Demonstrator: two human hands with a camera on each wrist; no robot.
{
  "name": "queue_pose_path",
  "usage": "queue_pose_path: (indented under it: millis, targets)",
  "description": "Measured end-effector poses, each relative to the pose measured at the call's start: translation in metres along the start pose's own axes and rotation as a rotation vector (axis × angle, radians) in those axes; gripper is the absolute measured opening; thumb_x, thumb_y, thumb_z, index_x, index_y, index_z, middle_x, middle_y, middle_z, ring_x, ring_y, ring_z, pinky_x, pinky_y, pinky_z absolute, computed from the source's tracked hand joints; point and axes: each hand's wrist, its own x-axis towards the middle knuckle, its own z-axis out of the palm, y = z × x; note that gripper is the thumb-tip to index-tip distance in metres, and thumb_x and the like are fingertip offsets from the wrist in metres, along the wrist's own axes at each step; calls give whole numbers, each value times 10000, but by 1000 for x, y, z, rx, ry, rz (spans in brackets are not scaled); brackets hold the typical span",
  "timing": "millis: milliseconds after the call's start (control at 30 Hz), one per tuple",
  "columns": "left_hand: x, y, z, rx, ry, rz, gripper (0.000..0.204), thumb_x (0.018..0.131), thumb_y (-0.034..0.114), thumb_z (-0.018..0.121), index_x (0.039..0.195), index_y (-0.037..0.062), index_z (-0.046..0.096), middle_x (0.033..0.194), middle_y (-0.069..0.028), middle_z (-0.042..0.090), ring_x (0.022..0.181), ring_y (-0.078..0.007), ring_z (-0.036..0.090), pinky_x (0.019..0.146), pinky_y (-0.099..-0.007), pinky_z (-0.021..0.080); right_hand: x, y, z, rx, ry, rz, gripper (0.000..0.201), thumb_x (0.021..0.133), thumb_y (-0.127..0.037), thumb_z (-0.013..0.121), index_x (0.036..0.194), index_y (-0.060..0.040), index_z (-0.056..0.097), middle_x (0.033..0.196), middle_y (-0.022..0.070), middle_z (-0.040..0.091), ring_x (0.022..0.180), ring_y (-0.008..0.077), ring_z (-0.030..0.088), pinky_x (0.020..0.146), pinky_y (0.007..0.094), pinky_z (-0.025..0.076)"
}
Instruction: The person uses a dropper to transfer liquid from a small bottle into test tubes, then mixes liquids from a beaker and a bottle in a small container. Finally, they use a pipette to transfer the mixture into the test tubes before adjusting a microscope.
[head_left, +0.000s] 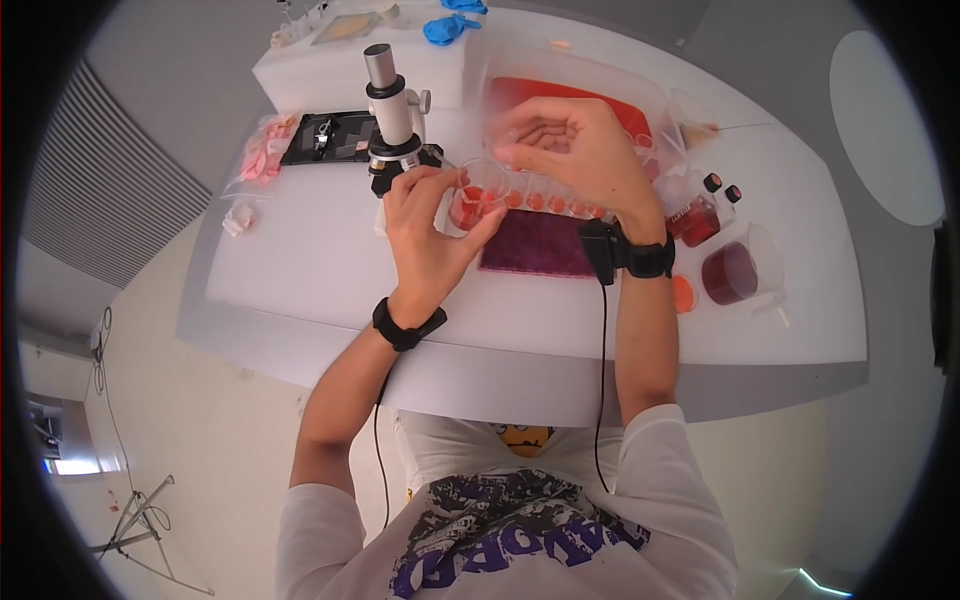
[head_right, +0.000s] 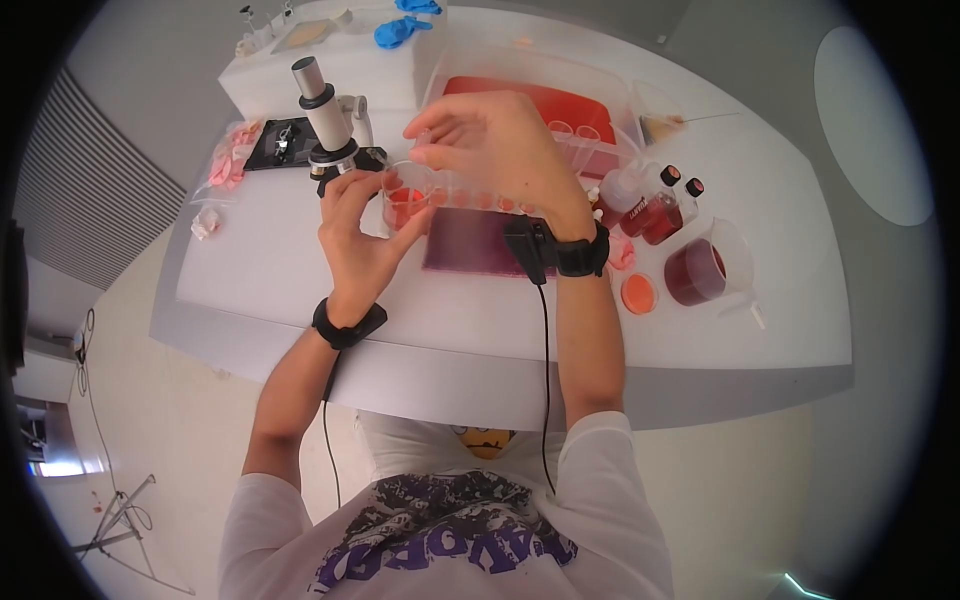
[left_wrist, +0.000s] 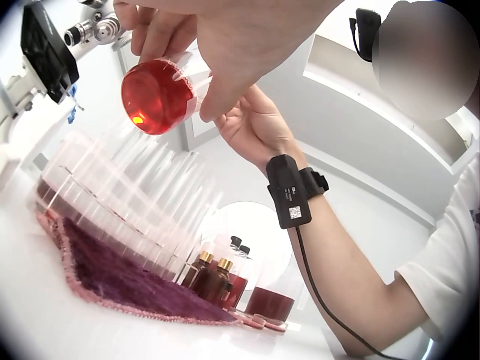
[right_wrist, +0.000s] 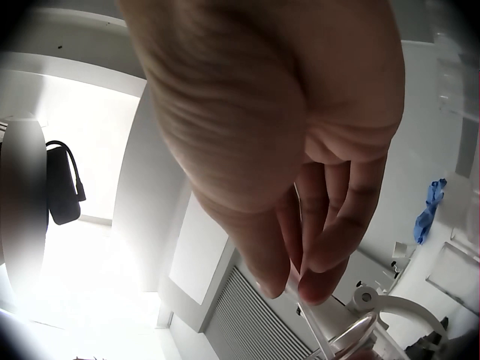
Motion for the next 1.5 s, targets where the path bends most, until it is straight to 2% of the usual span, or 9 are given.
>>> queue_pose_path:
  millis: [267, 333, 467, 533, 633, 867, 1133, 1333, 1500]
  targets:
    - [1, -3, 0, -6, 3, 13, 519, 749, 192, 1031, 1174, 10, 794, 1146, -105, 746, 1129, -272, 694, 972, -402, 586, 3, 11, -12, 169, 79, 53, 202, 1013, -88, 797, 1171, 38, 800, 1003, 75, 820, 886, 107, 739, 815, 239, 585]
    - [2, -2, 1, -8, 10, 4, 519, 749, 187, 1032, 1173, 4, 795, 1145, -107, 741, 1108, -263, 700, 960, -392, 591, 5, 19, -16, 188, 235, 108, 211, 1037, -109, 769, 1177, 44, 805, 1006, 74, 825, 813, 92, 695, 744, 235, 551]
    - [3, -2, 1, -15, 25, -3, 509, 750, 173, 1033, 1162, -7, 795, 1156, -115, 725, 1055, -244, 715, 933, -368, 604, 7, 42, -27, 241, 353, 111, 223, 1055, -136, 759, 1185, 37, 812, 1023, 70, 829, 765, 71, 645, 708, 239, 526]
    - [3, -2, 0, -17, 20, -5, 503, 753, 168, 1030, 1161, -7, 795, 1162, -116, 724, 1056, -243, 716, 935, -368, 605, 9, 46, -30, 352, 528, 149, 201, 1004, -93, 774, 1115, 71, 812, 851, 68, 788, 733, 106, 691, 675, 271, 545]
    - [4, -2, 1, -14, 15, 2, 497, 757, 161, 1026, 1162, -7, 793, 1167, -116, 722, 1057, -240, 717, 937, -369, 606, 11, 53, -31, 392, 680, 100, 223, 1002, -90, 784, 1137, 88, 790, 836, 75, 782, 715, 104, 698, 653, 256, 542]
    - [2, -3, 1, -30, 7, -5, 511, 755, 159, 1023, 1177, -7, 788, 1172, -119, 728, 1085, -247, 716, 943, -378, 609, 14, 51, -20, 207, 730, 61, 231, 1005, -110, 794, 1147, 72, 782, 837, 76, 791, 686, 102, 708, 630, 251, 543]
    - [1, -2, -1, -17, -7, 4, 527, 756, 172, 1023, 1195, -5, 793, 1172, -123, 732, 1094, -258, 714, 948, -382, 606, 14, 56, -15, -70, 627, 54, 194, 1006, -169, 791, 1113, -9, 822, 812, 79, 821, 684, 89, 750, 626, 249, 543]
    - [2, -3, -1, -14, -2, -2, 524, 757, 188, 1027, 1186, -2, 794, 1170, -125, 737, 1098, -261, 709, 949, -388, 602, 13, 36, -9, -53, 653, -30, 218, 981, -175, 847, 1126, -13, 829, 838, 72, 822, 680, 82, 728, 623, 233, 524]
    - [3, -3, -2, -10, -3, 0, 515, 757, 190, 1029, 1175, 3, 794, 1158, -120, 742, 1104, -269, 703, 953, -394, 598, -1, -15, -17, 122, 586, -49, 197, 990, -149, 855, 1110, 2, 816, 924, 41, 815, 747, 81, 715, 675, 215, 547]
